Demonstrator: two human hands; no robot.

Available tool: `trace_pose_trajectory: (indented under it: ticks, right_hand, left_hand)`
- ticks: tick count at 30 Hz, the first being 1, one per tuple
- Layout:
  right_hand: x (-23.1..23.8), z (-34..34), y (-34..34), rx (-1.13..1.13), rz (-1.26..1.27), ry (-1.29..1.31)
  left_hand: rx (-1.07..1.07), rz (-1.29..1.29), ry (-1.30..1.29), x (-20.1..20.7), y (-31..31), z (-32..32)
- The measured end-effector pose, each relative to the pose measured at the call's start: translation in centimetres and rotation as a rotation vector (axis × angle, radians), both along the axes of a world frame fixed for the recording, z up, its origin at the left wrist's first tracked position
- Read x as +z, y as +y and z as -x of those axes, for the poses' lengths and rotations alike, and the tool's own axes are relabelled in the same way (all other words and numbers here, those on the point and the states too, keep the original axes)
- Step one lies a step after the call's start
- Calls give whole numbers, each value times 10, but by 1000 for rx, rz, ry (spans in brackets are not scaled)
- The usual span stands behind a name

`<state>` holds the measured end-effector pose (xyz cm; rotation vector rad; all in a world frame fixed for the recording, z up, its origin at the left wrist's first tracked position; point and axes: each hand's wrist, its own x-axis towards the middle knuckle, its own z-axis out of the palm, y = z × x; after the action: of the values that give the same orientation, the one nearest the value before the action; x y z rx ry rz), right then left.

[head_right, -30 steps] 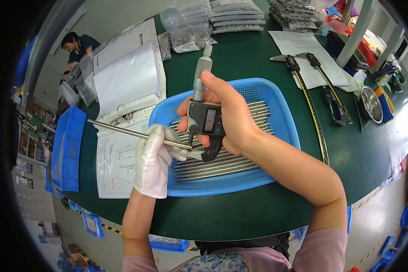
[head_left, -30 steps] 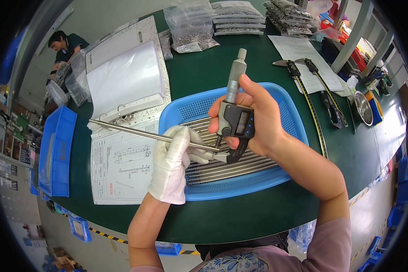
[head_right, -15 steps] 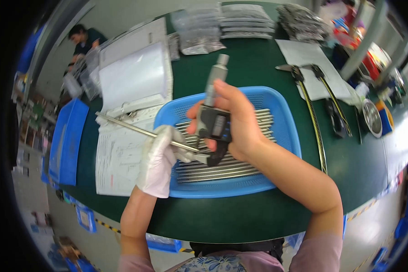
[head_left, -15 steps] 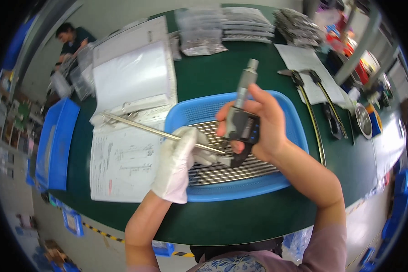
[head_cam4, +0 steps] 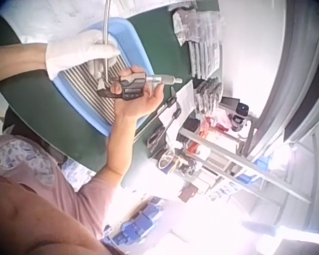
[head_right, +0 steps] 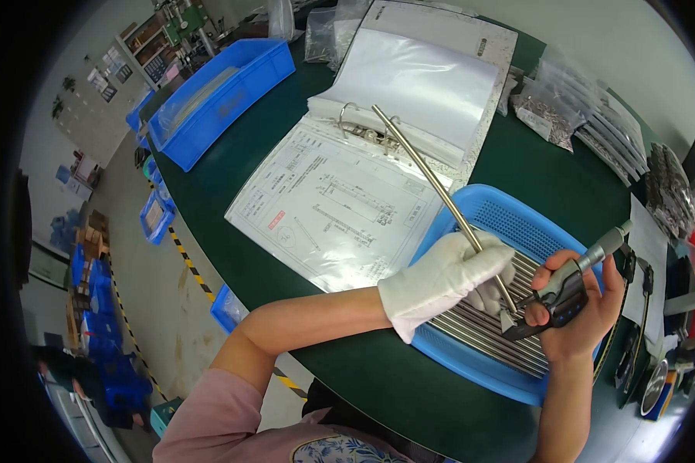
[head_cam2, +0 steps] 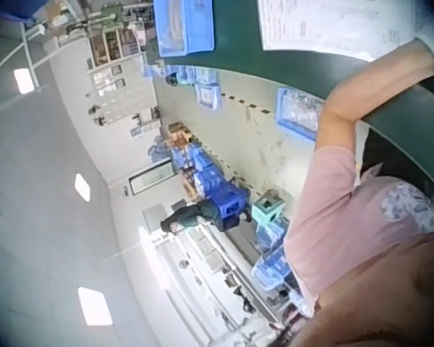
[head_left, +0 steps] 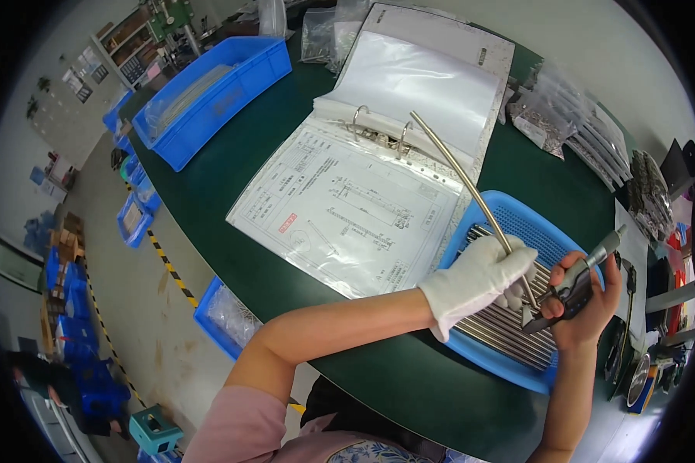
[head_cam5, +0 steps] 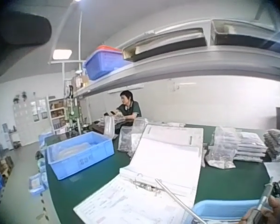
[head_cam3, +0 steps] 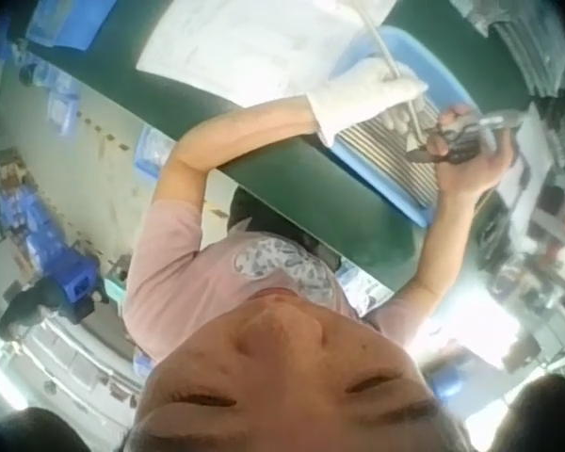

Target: Checking the dimensions of metal rods using a digital caliper and a digital micrometer against technical specifications in a binder.

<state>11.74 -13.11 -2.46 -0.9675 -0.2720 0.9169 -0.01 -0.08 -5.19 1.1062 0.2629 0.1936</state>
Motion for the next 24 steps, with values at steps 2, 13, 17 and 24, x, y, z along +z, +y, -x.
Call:
trace_pose_trajectory:
  ticks: [2, 13, 17, 24]
  right_hand:
    - [0, 0, 0, 18, -28, -16]
    - [-1, 0, 0, 31, -14, -41]
    - [-1, 0, -1, 26, -2, -29]
    - [0, 1, 0, 21, -27, -32]
  left_hand:
    - [12, 12, 11, -2, 1, 0]
    - [3, 2, -46, -2, 2, 0]
    - [31, 15, 23, -1, 1, 0]
    - [-1, 16, 18, 2, 3, 1]
